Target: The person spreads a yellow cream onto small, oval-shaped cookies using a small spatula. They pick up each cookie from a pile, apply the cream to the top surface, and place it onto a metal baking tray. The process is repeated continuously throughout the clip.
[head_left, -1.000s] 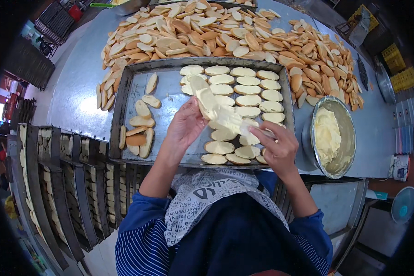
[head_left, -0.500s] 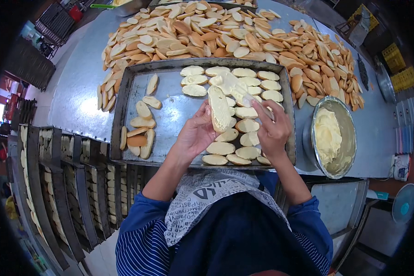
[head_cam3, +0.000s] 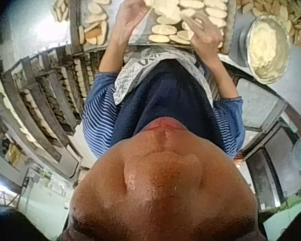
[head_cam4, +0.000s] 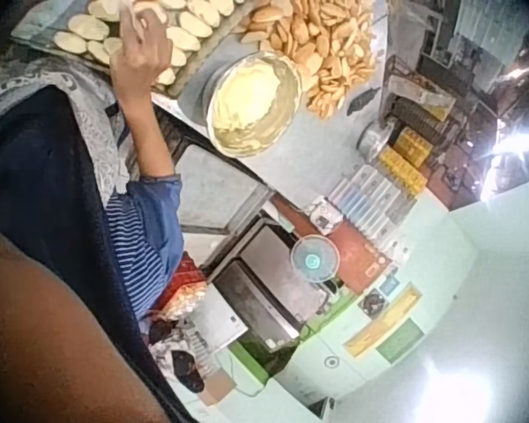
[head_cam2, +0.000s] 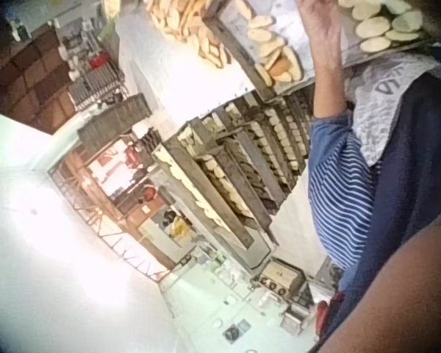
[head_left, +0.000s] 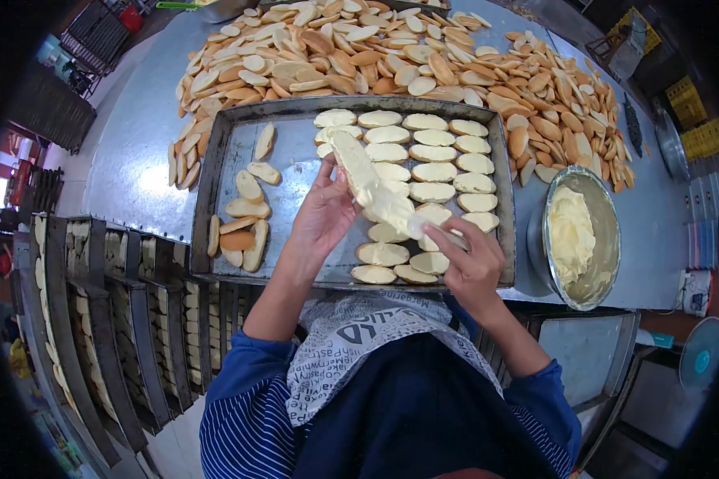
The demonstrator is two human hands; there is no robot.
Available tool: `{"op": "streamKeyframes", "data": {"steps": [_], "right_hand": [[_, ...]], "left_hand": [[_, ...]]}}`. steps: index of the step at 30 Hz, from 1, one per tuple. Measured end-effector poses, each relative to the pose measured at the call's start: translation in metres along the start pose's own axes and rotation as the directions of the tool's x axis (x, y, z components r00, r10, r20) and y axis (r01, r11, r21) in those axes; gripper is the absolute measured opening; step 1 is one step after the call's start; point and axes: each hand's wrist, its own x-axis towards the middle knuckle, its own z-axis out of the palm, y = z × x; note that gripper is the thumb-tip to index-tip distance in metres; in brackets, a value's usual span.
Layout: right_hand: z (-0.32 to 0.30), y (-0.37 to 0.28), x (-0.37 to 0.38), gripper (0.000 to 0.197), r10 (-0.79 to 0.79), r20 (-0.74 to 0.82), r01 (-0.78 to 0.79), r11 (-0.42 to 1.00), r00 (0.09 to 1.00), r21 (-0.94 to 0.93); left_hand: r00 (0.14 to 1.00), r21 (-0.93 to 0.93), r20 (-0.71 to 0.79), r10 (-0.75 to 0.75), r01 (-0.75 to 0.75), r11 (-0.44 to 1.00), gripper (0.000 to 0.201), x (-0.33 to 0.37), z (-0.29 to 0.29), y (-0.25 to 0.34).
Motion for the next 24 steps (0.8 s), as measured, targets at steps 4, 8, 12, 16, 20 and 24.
{"op": "streamKeyframes", "data": {"steps": [4,8,12,16,20,24], "right_hand": [[-0.008,0.009,-0.004,0.056,-0.041,-0.055,0.04,0.999,0.998,-0.021],[-0.006,0.003,0.008,0.057,-0.04,-0.013,0.04,0.998,0.999,-0.049],[-0.01,0.009,0.005,0.056,-0.009,0.038,0.007,0.999,0.999,0.05],[-0.007,0.009,0.013,0.04,0.284,0.282,-0.393,0.77,0.916,0.503],[-0.01,0.016,0.022,0.024,0.427,0.752,-0.862,0.172,0.502,0.478],[-0.027,0.023,0.021,0.026,0.446,0.721,-0.846,0.324,0.531,0.423]], "left_hand": [[0.998,0.035,-0.055,0.016,-0.014,0.999,0.047,-0.001,-0.003,0.003],[0.999,-0.021,-0.042,-0.002,0.001,1.0,0.05,0.002,0.0,-0.006],[0.999,0.016,-0.051,0.001,0.0,1.0,0.051,0.001,-0.005,0.007],[0.996,-0.026,-0.003,-0.086,0.086,0.996,0.052,0.003,-0.013,0.003],[0.992,-0.074,0.031,-0.122,0.124,0.99,0.054,0.002,-0.004,0.003],[0.999,-0.003,0.003,-0.043,0.043,0.999,0.05,0.002,-0.008,0.013]]}}
